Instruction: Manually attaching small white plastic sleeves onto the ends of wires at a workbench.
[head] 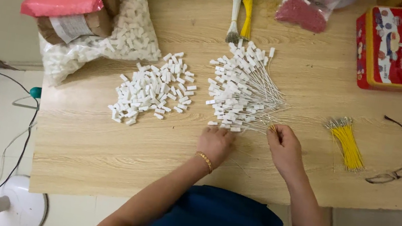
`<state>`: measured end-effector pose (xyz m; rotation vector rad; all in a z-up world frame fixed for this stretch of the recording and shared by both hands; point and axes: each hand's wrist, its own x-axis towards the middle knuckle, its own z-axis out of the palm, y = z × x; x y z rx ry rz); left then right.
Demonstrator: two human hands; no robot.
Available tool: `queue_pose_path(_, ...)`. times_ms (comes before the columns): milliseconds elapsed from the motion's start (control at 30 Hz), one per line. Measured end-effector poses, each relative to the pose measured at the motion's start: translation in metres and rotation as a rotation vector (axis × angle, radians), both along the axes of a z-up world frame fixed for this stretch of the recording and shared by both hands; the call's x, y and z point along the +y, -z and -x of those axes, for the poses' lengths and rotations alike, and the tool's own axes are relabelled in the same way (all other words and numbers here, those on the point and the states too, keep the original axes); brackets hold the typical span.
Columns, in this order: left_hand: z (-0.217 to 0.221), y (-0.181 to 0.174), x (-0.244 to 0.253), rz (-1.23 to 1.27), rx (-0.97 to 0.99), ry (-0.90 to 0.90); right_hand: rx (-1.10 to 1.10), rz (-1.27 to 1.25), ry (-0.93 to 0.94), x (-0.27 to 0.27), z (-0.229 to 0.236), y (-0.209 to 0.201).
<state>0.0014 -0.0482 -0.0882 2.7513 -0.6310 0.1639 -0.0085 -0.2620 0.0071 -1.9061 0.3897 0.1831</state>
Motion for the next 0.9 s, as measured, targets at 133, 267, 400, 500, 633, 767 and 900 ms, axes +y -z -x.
queue_pose_path(133, 0.006, 0.013, 0.007, 0.134, -0.002, 0.072, -0.020, -0.010, -0.034, 0.004, -0.001, 0.001)
queue_pose_path(267, 0.013, 0.011, 0.013, 0.178, -0.022, 0.172, 0.034, 0.055, -0.036, 0.007, -0.002, -0.007)
queue_pose_path(400, -0.018, 0.042, 0.023, 0.242, 0.031, 0.023, 0.049, 0.103, -0.013, 0.005, -0.003, 0.004)
queue_pose_path(500, -0.053, 0.039, 0.053, 0.288, -0.004, -0.241, 0.040, 0.063, -0.008, 0.009, -0.004, -0.002)
queue_pose_path(633, -0.084, 0.031, 0.061, 0.264, 0.035, -0.327, 0.010, -0.058, -0.001, 0.027, -0.010, -0.024)
queue_pose_path(767, -0.087, 0.028, 0.064, 0.105, 0.112, -0.237, -0.027, -0.180, 0.003, 0.037, -0.017, -0.034)
queue_pose_path(900, -0.080, 0.002, 0.066, 0.300, 0.345, -0.357, -0.057, -0.307, 0.039, 0.048, -0.023, -0.048)
